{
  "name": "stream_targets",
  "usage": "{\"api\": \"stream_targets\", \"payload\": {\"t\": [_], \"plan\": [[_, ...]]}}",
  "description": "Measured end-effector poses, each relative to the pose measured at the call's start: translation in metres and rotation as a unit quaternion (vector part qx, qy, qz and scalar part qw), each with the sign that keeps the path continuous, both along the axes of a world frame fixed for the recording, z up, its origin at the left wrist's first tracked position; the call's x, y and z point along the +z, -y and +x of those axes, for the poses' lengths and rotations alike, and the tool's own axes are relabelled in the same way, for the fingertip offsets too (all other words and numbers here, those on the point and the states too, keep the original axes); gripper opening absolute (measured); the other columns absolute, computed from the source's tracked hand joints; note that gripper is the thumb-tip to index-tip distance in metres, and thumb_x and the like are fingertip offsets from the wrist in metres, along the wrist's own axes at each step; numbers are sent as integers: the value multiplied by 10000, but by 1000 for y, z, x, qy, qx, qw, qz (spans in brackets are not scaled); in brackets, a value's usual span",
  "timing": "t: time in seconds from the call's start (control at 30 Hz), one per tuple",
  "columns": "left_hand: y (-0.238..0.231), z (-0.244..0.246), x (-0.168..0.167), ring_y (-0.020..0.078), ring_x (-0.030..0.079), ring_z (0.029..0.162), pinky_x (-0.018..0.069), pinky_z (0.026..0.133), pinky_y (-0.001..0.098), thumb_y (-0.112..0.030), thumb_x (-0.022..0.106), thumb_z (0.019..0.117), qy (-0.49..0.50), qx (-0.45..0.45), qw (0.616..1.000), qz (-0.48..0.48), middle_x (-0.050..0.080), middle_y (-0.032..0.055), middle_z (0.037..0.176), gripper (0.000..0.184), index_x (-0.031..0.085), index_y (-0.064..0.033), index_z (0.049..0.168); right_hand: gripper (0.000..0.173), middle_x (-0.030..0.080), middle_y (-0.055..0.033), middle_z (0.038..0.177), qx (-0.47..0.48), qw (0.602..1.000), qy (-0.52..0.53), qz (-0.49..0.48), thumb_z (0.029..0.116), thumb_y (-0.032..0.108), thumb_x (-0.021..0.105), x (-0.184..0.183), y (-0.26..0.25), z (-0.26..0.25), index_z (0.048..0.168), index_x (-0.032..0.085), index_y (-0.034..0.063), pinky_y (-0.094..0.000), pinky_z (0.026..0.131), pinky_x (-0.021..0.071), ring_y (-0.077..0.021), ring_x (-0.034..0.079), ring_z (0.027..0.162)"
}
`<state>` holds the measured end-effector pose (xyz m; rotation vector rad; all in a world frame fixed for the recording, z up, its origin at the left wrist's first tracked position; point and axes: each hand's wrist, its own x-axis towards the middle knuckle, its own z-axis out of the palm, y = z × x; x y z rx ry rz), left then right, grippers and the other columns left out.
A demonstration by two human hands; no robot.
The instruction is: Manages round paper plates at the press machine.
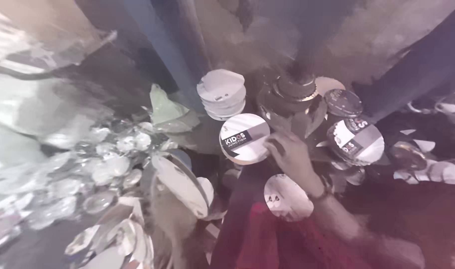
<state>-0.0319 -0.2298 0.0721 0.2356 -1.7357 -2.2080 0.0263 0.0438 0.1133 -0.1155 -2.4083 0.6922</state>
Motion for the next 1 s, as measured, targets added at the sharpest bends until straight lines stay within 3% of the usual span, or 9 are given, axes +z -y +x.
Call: {"api": "stream_targets", "payload": {"t": [0.2, 0.27, 0.37, 0.47, 0.63, 0.73, 0.83, 0.93, 1.0], "plan": [[-5, 10, 6, -34, 641, 786, 559, 707, 168, -151, 281, 1101, 71, -39, 996, 34, 645, -49, 952, 324, 508, -32, 1298, 722, 539, -283, 1436, -89, 961, 259, 32, 942, 503, 688, -4, -1, -95, 1408, 549, -31, -673, 1088, 356, -477, 464, 1375], [0, 7, 5, -32, 624, 934, 529, 810, 158, -59, 329, 1056, 54, -75, 995, -33, 611, 31, 1218, 411, 409, 32, 1449, 555, 580, -296, 1356, -98, 982, 158, -33, 935, 265, 746, 0, -6, -91, 1351, 571, -58, -677, 1020, 410, -476, 550, 1262], [3, 0, -3, -40, 653, 783, 552, 676, 145, 13, 342, 974, -37, -102, 994, -24, 719, -82, 1005, 360, 663, -27, 1132, 177, 655, -52, 913, -37, 969, -72, -235, 1035, 115, 565, 4, -19, -71, 1197, 556, 44, -318, 634, 565, -127, 645, 724], [3, -8, -6, 8, 672, 918, 560, 806, 188, -105, 349, 1007, -97, -215, 972, -18, 733, -87, 1036, 374, 718, -100, 1068, 116, 613, 92, 740, 105, 902, -74, -413, 1027, 59, 502, 18, -3, -51, 977, 582, 126, -174, 557, 527, 25, 581, 607], [-33, 2, 22, -40, 688, 723, 604, 675, 171, -45, 483, 1001, 11, -172, 983, -70, 706, -132, 813, 168, 619, -29, 1098, 291, 697, -96, 761, 71, 994, -45, -66, 981, 236, 601, 6, 51, -53, 819, 731, 33, -368, 658, 536, -196, 672, 718], [-20, -2, 26, -51, 668, 696, 593, 653, 165, -46, 528, 1010, 57, -51, 994, -75, 674, -100, 792, 152, 588, 21, 1132, 632, 626, -221, 1350, -53, 991, 111, 42, 977, 524, 600, 4, 23, -65, 1400, 619, 55, -642, 954, 467, -449, 583, 1226], [4, -12, 21, -64, 656, 770, 577, 690, 146, -60, 510, 1025, 66, 19, 996, -63, 656, -65, 918, 226, 533, 28, 1232, 673, 550, -223, 1448, -143, 961, 230, 54, 948, 496, 683, -9, -4, -72, 1432, 573, 42, -738, 1053, 307, -485, 468, 1348], [30, -19, 4, 19, 526, 1233, 441, 1001, 169, -55, 417, 1033, 8, -46, 991, -126, 468, 170, 1482, 484, 341, 101, 1485, 374, 644, -238, 1229, -169, 974, 143, 37, 927, 252, 756, -17, -10, -73, 1207, 671, 20, -670, 882, 440, -480, 585, 1151], [30, -24, -3, -9, 576, 1148, 488, 930, 158, -73, 390, 1040, 20, -55, 993, -107, 525, 112, 1434, 458, 385, 54, 1480, 490, 652, -244, 1220, -155, 977, 146, 30, 938, 353, 740, -20, -13, -73, 1284, 625, 25, -672, 904, 438, -475, 593, 1153]]}}
